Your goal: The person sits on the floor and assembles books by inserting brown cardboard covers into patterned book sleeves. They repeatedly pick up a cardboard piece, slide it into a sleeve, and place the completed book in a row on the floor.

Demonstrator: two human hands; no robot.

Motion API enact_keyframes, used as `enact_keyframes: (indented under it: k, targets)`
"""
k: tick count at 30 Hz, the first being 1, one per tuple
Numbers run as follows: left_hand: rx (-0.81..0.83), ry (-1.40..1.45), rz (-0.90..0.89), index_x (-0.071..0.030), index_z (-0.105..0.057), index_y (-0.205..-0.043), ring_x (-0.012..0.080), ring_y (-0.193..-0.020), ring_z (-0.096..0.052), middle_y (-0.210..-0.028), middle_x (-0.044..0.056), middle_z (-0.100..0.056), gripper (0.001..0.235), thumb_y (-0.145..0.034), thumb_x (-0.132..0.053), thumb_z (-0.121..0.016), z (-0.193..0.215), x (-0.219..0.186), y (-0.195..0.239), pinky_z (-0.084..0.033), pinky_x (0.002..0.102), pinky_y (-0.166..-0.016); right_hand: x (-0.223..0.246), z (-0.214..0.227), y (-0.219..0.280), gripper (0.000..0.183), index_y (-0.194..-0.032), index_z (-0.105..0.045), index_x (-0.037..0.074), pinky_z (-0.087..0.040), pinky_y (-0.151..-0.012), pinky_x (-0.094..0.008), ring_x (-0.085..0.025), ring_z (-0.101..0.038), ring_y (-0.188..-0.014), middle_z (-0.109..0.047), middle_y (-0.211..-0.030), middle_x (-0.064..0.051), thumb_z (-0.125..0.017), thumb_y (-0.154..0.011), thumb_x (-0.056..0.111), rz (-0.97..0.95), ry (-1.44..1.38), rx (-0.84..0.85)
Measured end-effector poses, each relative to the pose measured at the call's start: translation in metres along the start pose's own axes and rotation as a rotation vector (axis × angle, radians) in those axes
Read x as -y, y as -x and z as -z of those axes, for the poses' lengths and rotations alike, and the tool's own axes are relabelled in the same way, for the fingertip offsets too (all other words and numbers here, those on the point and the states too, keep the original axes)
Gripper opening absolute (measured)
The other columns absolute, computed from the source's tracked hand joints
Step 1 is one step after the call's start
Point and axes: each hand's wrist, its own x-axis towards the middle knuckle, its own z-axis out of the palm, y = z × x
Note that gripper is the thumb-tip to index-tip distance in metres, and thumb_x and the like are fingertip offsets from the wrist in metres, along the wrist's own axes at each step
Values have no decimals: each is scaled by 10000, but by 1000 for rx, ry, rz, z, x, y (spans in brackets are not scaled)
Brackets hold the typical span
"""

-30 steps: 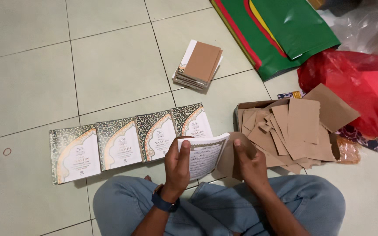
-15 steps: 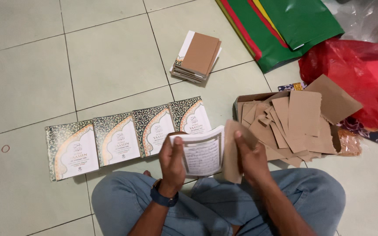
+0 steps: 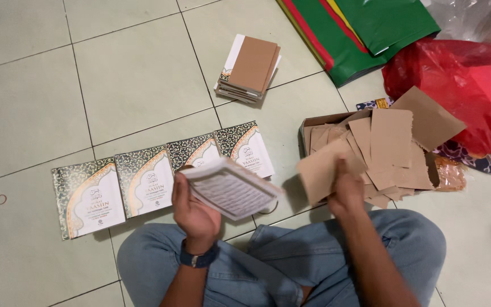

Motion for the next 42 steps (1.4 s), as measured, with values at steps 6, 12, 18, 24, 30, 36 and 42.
enact_keyframes:
  k: [6,12,18,24,30,36,42]
  targets:
    - [-12,62,226,-105,-544,-1463,384,-1333,-553,-1520,175,-535,580,-1010,-457,-457,-48,-40,10,-362,622,-1168,-32,38,-77,691,-1447,-358,20,-567,-1048,-544,-372,-674,-1237,-601,-1351,-193,-602,-973,460,-121,-697,-99]
    - [64,-68,425,-66,-484,-1498,460,-1345,-538,-1485,283,-538,627,-1049,-466,-307,-66,-28,25,-351,678,-1147,-52,8,-30,508,-1371,-440,108,-475,-663,-317,-249,-616,-941,-543,-1293,-93,-468,-1011,465,-141,-212,379]
    - [49,-294,627,-40,-452,-1439,395,-1286,-593,-1389,277,-604,453,-1077,-298,-368,-62,-18,28,-448,591,-1093,-28,-2,32,708,-1349,-620,74,-423,-1117,-609,-511,-430,-1403,-344,-1569,-221,-902,-702,26,1066,407,811]
    - [322,-736,484,36,-113,-1605,572,-1473,-248,-1609,383,-207,865,-1000,-401,-550,-92,-34,57,-285,674,-1134,-14,15,37,346,-1170,-704,-3,-584,-913,-544,-295,-710,-1053,-762,-1098,-211,-795,-861,125,628,185,736]
    - [655,-663,474,-82,-672,-1328,238,-1303,-589,-1327,125,-702,448,-1057,-390,-493,-98,-37,65,-429,476,-1137,-4,10,30,308,-1209,-659,34,-616,-613,-365,-207,-700,-734,-749,-834,-163,-727,-939,167,279,114,711]
    - [657,-911,317,-29,-737,-935,280,-886,-681,-853,193,-740,545,-1079,-472,-453,-45,-2,57,-523,497,-826,-38,-2,20,779,-1487,-481,3,-446,-1051,-625,-534,-537,-1283,-532,-1405,-318,-767,-860,365,1007,630,667]
    - [820,-1282,47,-105,-633,-1048,179,-633,-527,-665,99,-597,413,-1050,-446,-399,-75,-27,67,-366,396,-607,-39,-1,34,269,-867,-681,55,-522,-710,-401,-210,-670,-751,-739,-779,-80,-507,-828,256,472,797,264]
